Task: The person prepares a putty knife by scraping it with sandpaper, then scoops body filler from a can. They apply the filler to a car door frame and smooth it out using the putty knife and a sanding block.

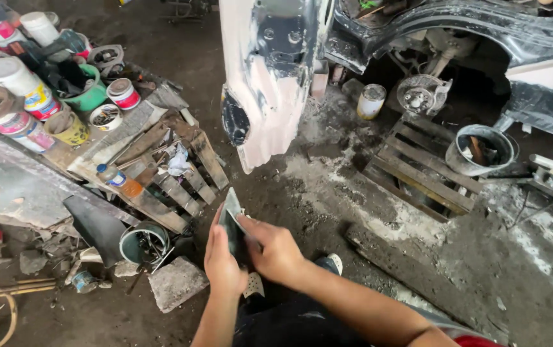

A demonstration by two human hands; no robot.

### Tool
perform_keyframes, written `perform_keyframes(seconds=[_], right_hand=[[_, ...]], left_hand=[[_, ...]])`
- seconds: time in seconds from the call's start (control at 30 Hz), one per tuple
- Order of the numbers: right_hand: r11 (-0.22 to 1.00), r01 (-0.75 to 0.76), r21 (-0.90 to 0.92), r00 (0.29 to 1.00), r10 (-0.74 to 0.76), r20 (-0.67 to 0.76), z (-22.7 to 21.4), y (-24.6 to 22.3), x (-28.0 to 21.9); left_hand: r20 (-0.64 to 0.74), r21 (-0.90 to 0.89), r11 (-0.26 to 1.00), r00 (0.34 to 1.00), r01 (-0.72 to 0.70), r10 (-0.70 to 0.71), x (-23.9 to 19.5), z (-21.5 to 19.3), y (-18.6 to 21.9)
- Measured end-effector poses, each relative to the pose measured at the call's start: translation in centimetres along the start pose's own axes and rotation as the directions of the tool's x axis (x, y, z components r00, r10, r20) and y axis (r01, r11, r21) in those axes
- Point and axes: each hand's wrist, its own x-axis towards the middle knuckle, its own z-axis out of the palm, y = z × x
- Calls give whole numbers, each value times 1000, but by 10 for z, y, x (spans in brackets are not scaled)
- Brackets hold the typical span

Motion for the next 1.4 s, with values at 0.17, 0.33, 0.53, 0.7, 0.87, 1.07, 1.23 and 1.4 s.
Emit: perform_keyframes(seconds=[0.17, 0.33, 0.53, 0.7, 0.87, 1.07, 1.23, 1.4], right_hand=[[994, 104, 29, 987, -107, 123, 3, -15, -22], [981, 190, -28, 982, -190, -15, -23, 5, 27], [780, -587, 218, 787, 612, -73, -35, -4, 18], [940, 5, 342, 1000, -3, -5, -6, -33, -26], [950, -47, 309, 998, 58, -26, 4, -2, -2], [879, -299, 371, 909, 381, -171, -32, 26, 31], [937, 347, -49, 935, -349, -58, -33, -4, -1], [600, 768, 223, 559, -798, 225, -31, -33, -9]], left_hand=[[-81, 120, 993, 997, 8, 2, 5, 2, 20], [70, 581, 813, 998, -44, 4, -20, -12, 22], [-228, 712, 690, 972, 129, 54, -9, -61, 21], [-253, -61, 924, 901, -377, 351, 6, 23, 68], [-101, 567, 730, 847, -383, 522, -17, 13, 29], [-159, -146, 978, 979, -151, 127, -18, -16, 59], [100, -539, 836, 994, 100, -53, 14, -65, 45], [16, -448, 817, 917, 363, -398, 24, -41, 42]])
